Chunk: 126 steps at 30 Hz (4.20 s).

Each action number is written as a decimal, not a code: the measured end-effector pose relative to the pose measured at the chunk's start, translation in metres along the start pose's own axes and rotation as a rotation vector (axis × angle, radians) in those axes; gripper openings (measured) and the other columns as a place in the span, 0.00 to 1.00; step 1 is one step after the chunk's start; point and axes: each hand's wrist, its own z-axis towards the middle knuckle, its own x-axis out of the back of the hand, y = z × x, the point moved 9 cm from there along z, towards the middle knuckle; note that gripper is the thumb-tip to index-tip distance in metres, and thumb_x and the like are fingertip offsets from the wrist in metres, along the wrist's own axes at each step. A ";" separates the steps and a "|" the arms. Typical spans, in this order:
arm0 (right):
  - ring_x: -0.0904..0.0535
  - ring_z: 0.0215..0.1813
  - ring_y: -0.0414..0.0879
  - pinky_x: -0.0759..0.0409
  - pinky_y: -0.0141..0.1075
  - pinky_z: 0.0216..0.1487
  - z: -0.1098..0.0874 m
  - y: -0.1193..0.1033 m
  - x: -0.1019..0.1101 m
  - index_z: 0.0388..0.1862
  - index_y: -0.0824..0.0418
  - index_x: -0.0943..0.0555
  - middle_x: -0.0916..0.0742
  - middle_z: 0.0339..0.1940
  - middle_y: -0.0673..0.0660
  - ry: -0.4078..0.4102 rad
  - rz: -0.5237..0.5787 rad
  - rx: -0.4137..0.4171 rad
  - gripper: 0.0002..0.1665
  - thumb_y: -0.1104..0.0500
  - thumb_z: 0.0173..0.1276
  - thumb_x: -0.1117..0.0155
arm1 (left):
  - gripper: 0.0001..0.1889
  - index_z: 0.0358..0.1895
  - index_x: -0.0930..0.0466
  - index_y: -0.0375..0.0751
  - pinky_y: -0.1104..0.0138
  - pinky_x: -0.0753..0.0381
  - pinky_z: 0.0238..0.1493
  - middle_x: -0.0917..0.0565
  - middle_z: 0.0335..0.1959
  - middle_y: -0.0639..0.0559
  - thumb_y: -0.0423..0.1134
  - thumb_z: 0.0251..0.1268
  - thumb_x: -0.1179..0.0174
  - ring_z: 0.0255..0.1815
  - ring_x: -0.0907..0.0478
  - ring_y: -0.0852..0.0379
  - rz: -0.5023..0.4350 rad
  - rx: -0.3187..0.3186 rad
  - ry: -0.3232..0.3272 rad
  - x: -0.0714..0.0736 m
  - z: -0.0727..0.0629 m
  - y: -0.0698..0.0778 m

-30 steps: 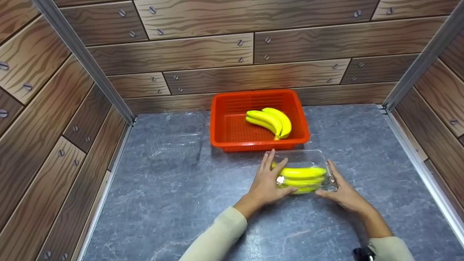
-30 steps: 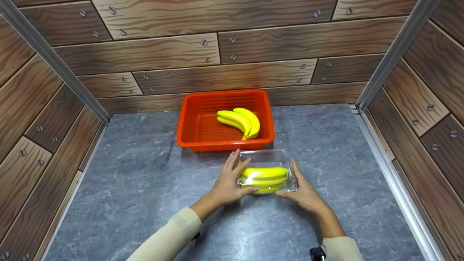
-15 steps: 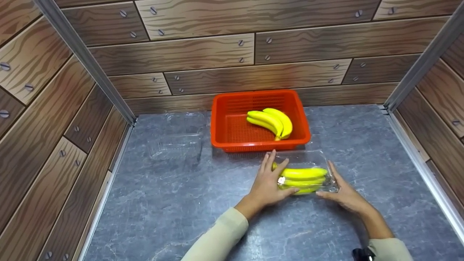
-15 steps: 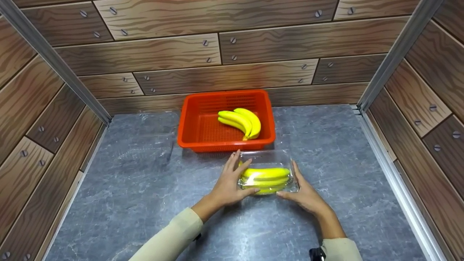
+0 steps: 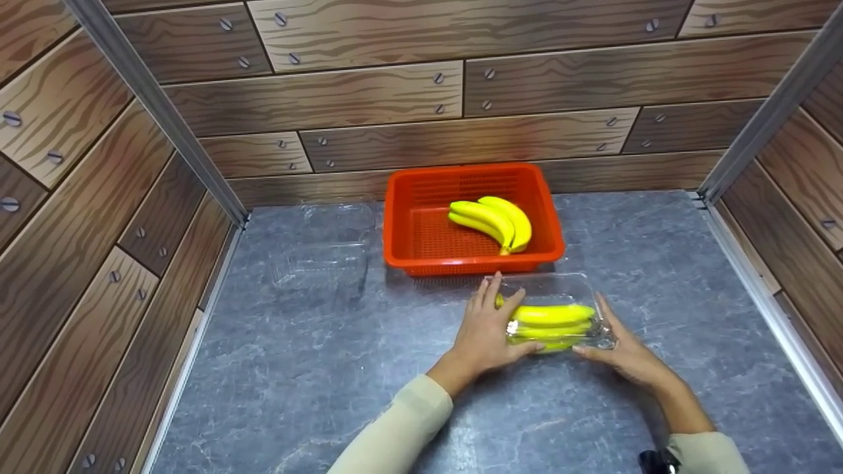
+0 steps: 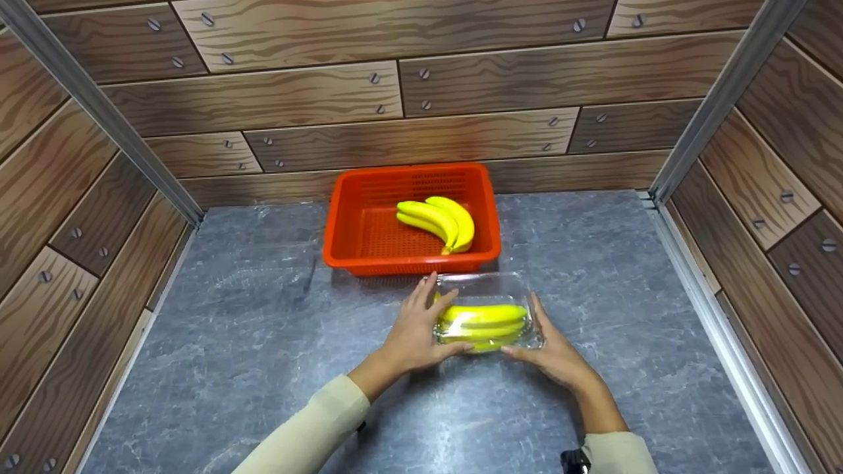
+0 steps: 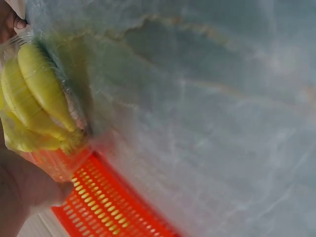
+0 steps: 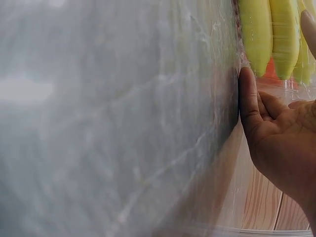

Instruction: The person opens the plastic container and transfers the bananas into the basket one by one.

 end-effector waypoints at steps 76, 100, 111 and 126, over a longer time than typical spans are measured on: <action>0.71 0.89 0.76 0.70 0.82 0.78 0.000 0.001 -0.003 0.91 0.45 0.70 0.64 0.92 0.63 -0.001 0.050 -0.015 0.73 0.57 0.69 0.24 | 0.51 0.87 0.47 0.67 0.49 0.49 0.91 0.46 0.89 0.36 0.87 0.65 0.59 0.91 0.49 0.41 0.257 -0.067 -0.135 0.000 0.018 0.019; 0.73 0.88 0.76 0.73 0.82 0.77 0.002 0.003 -0.002 0.91 0.45 0.70 0.63 0.92 0.63 0.008 0.047 -0.038 0.73 0.58 0.68 0.24 | 0.55 0.86 0.43 0.70 0.49 0.37 0.87 0.40 0.88 0.41 0.89 0.55 0.48 0.89 0.41 0.43 0.243 -0.096 -0.159 0.007 0.025 0.011; 0.70 0.89 0.76 0.71 0.81 0.78 0.001 0.001 -0.004 0.91 0.47 0.69 0.61 0.92 0.65 0.002 0.063 -0.019 0.72 0.58 0.68 0.24 | 0.54 0.84 0.39 0.69 0.47 0.35 0.86 0.38 0.87 0.42 0.89 0.56 0.51 0.88 0.39 0.44 0.218 -0.088 -0.166 0.011 0.025 0.007; 0.64 0.88 0.78 0.68 0.83 0.78 -0.001 -0.002 -0.001 0.91 0.45 0.67 0.57 0.90 0.72 0.013 0.054 -0.019 0.70 0.58 0.69 0.26 | 0.47 0.83 0.36 0.67 0.47 0.33 0.85 0.32 0.84 0.42 0.85 0.64 0.51 0.86 0.35 0.44 0.212 -0.102 -0.190 0.017 0.036 0.011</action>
